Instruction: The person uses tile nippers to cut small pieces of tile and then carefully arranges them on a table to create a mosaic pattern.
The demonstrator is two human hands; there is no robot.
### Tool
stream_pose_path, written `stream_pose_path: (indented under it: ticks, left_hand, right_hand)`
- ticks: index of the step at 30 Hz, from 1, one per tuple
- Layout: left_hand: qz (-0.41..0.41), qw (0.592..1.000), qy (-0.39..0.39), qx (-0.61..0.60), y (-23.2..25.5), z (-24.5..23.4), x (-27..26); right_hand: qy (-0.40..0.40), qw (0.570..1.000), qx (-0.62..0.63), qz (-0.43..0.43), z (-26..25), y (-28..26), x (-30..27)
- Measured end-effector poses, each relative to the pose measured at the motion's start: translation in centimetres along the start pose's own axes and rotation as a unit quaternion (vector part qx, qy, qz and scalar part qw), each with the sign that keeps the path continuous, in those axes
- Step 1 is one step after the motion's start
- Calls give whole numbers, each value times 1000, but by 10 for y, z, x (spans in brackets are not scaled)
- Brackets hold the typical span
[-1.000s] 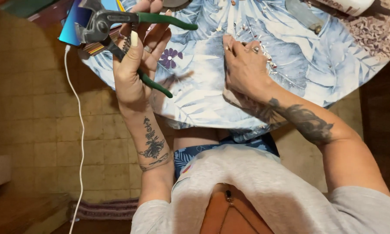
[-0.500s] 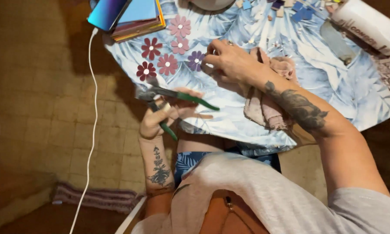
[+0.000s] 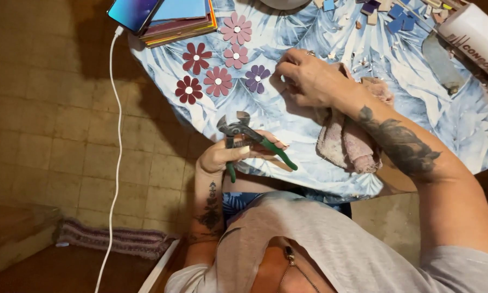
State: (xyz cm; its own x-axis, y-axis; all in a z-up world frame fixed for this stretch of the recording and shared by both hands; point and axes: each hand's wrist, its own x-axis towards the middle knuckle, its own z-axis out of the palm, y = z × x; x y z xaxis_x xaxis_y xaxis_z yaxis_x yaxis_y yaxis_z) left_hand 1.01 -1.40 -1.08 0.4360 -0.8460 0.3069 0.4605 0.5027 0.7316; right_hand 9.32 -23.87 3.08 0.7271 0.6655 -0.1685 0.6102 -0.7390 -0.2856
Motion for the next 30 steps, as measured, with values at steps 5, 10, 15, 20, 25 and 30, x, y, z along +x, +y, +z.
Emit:
stream_pose_path:
  ticks: [5, 10, 15, 20, 25, 30]
  left_hand:
    - [2, 999, 24, -26, -4, -1, 5]
    - [-6, 999, 35, -15, 3, 2, 9]
    - [-31, 997, 57, -30, 4, 3, 7]
    - [-46, 997, 67, -13, 9, 6, 10]
    - [-53, 995, 79, 2, 12, 7, 11]
    - [-53, 996, 77, -3, 11, 6, 11]
  right_hand:
    - [-1, 999, -49, -20, 1, 8, 5]
    - [-18, 1000, 0, 3, -1, 7, 10]
    - [24, 999, 40, -16, -1, 11, 12]
    - [6, 1000, 2, 0, 0, 5, 10]
    - [22, 1000, -14, 3, 3, 7, 7]
    - [36, 999, -37, 1, 6, 6, 8]
